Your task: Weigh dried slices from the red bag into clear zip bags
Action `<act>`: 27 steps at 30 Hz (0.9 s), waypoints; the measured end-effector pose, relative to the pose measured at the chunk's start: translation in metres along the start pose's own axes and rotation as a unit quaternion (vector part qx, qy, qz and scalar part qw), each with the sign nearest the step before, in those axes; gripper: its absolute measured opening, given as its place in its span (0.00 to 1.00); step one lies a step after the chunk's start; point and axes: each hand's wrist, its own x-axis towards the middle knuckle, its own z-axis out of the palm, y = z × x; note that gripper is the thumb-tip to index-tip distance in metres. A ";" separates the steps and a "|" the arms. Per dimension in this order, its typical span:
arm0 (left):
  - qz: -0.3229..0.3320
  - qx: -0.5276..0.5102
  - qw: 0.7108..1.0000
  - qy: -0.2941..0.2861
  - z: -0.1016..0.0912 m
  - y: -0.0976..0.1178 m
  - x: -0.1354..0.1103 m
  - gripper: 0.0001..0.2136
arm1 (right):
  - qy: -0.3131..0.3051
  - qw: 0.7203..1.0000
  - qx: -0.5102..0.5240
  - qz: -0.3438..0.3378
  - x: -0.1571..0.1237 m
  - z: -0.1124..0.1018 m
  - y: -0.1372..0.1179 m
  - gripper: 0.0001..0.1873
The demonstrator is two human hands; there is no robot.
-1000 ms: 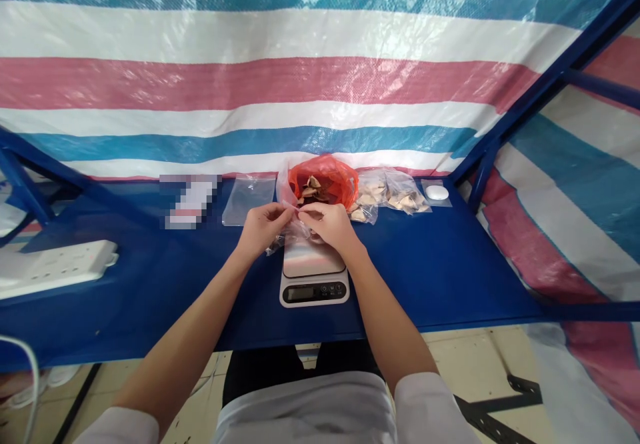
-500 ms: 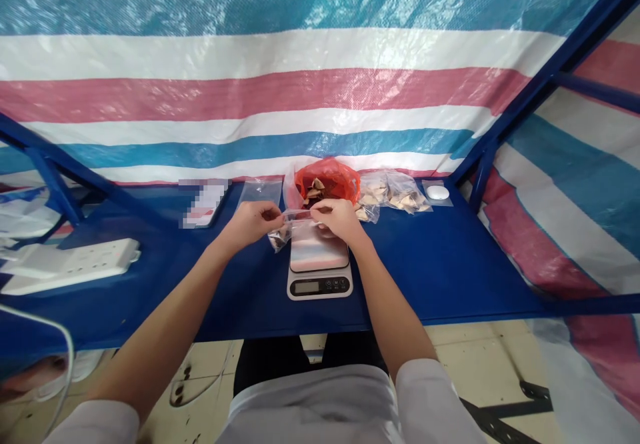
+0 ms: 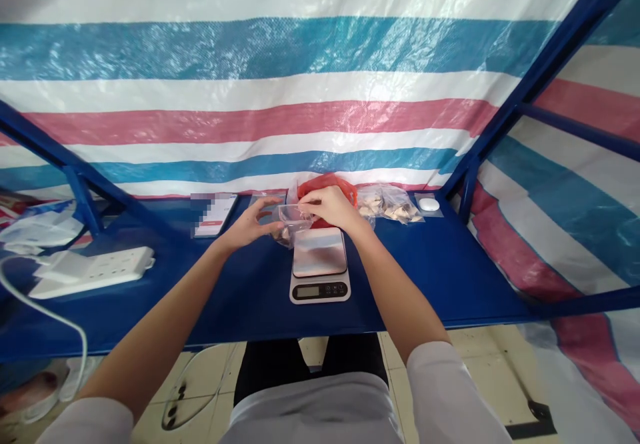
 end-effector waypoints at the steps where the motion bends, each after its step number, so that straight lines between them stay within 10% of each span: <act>1: -0.007 0.002 1.000 -0.021 -0.002 0.001 0.002 0.30 | -0.004 1.000 0.003 -0.008 0.003 -0.003 -0.006 0.08; 9: -0.042 -0.019 0.990 -0.131 -0.005 0.005 0.007 0.27 | 0.019 0.992 0.123 0.006 0.015 -0.019 -0.024 0.10; 27: -0.098 -0.190 0.974 0.074 0.002 0.013 0.028 0.23 | 0.236 0.933 0.258 0.082 0.007 -0.015 0.058 0.24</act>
